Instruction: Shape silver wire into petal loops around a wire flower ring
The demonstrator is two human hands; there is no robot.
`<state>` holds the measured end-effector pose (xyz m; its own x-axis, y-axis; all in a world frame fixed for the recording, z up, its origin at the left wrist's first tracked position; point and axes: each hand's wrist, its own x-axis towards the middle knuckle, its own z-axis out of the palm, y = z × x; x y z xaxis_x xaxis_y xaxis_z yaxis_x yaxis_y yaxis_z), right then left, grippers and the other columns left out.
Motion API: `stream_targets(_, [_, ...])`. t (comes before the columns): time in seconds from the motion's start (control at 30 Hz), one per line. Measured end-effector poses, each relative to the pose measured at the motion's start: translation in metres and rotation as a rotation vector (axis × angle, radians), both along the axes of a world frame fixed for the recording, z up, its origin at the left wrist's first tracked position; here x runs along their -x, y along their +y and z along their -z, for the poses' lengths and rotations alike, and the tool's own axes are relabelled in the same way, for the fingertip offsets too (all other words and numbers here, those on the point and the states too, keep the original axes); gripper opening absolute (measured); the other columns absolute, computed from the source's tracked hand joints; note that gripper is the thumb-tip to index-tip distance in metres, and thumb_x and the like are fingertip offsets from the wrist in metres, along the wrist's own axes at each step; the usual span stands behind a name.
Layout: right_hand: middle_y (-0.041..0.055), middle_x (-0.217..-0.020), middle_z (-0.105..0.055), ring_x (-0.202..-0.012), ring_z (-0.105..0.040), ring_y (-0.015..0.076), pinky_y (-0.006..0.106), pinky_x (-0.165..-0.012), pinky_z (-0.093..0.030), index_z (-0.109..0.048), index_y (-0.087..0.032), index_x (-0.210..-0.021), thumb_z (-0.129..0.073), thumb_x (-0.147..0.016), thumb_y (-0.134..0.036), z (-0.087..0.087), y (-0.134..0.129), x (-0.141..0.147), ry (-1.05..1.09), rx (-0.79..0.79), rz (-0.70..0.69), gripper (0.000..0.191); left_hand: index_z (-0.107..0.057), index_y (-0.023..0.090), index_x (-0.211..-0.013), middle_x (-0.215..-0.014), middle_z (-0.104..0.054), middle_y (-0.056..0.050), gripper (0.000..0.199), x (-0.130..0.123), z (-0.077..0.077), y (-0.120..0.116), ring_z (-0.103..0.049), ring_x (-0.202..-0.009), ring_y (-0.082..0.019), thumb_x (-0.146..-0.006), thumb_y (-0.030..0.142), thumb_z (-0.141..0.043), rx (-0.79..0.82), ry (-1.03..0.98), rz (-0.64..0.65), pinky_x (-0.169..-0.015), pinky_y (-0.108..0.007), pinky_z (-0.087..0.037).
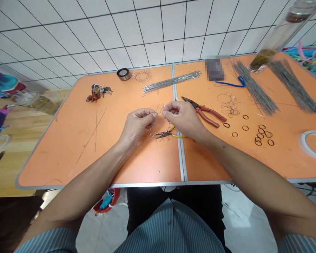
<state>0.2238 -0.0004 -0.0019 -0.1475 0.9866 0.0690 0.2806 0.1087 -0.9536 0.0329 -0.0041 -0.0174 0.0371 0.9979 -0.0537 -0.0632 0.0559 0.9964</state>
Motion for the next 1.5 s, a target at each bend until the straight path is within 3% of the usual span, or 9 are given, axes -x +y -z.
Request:
stream_targets(0.63, [-0.0009,-0.074,-0.065,-0.069,-0.056,0.0154,0.031,-0.065,-0.044,-0.068,-0.022,-0.078,-0.074,-0.082,-0.026,-0.002,-0.006,0.006,-0.039,-0.089,-0.021,0.009,-0.074,0.020,-0.074,-0.060,-0.062,0.002,0.017,-0.001,0.000,-0.002,-0.049,-0.055,-0.011,-0.078,0.032,-0.084,-0.022,0.017,-0.033,-0.057,-0.027,-0.039])
stream_targets(1.3, [0.0018,-0.082,-0.073,-0.075,-0.063,0.0172,0.032,-0.072,-0.049,-0.072,-0.021,-0.082,-0.077,-0.083,-0.025,0.000,-0.005,0.008,-0.022,-0.076,0.029,0.007,-0.074,0.019,-0.075,-0.063,-0.062,0.003,0.016,-0.003,0.004,-0.001,-0.047,-0.054,-0.010,-0.078,0.031,-0.085,-0.021,-0.008,-0.057,-0.055,-0.026,-0.038])
stream_targets(1.5, [0.0008,-0.078,-0.071,-0.071,-0.060,0.0159,0.031,-0.066,-0.046,-0.072,-0.020,-0.079,-0.076,-0.081,-0.023,0.000,-0.005,0.010,-0.011,-0.079,0.062,0.006,-0.074,0.019,-0.074,-0.062,-0.062,0.003,0.017,-0.004,0.001,-0.003,-0.048,-0.054,-0.009,-0.078,0.032,-0.084,-0.019,-0.013,-0.053,-0.054,-0.025,-0.038])
